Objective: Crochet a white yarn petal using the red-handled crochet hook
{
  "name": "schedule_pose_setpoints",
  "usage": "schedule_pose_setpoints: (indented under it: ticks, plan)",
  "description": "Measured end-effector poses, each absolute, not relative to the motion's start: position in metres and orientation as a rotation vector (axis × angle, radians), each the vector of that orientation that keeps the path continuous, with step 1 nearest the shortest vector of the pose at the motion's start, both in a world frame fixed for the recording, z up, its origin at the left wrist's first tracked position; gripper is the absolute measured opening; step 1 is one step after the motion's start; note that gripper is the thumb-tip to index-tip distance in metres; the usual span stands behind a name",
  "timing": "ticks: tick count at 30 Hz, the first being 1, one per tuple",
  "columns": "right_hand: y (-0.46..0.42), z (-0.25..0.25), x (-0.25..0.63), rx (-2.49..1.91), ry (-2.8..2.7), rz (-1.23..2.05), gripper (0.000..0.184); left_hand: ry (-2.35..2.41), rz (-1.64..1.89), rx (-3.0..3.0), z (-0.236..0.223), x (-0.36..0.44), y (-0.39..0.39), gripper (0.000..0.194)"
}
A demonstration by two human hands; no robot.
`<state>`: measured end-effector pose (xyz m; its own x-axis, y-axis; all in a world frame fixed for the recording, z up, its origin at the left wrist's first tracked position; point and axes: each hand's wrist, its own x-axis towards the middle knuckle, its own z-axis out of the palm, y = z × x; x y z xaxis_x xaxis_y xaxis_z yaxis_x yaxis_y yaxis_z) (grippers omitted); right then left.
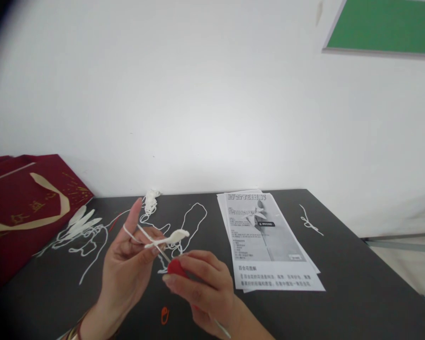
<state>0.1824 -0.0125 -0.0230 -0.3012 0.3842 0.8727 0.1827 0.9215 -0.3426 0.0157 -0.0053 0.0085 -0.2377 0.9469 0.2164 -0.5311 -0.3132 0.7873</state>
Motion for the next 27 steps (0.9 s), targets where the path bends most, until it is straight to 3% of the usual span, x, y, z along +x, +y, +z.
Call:
schedule_pose_setpoints:
  ticks: [12, 27]
  plan:
    - [-0.005, -0.008, 0.191, -0.497, -1.568, 0.949, 0.014, 0.68, 1.769, 1.014, 0.008, 0.012, -0.001, 0.08]
    - [-0.018, -0.008, 0.178, -0.613, -1.617, 0.617, 0.032, 0.818, 2.064, 1.299, -0.007, 0.021, -0.001, 0.085]
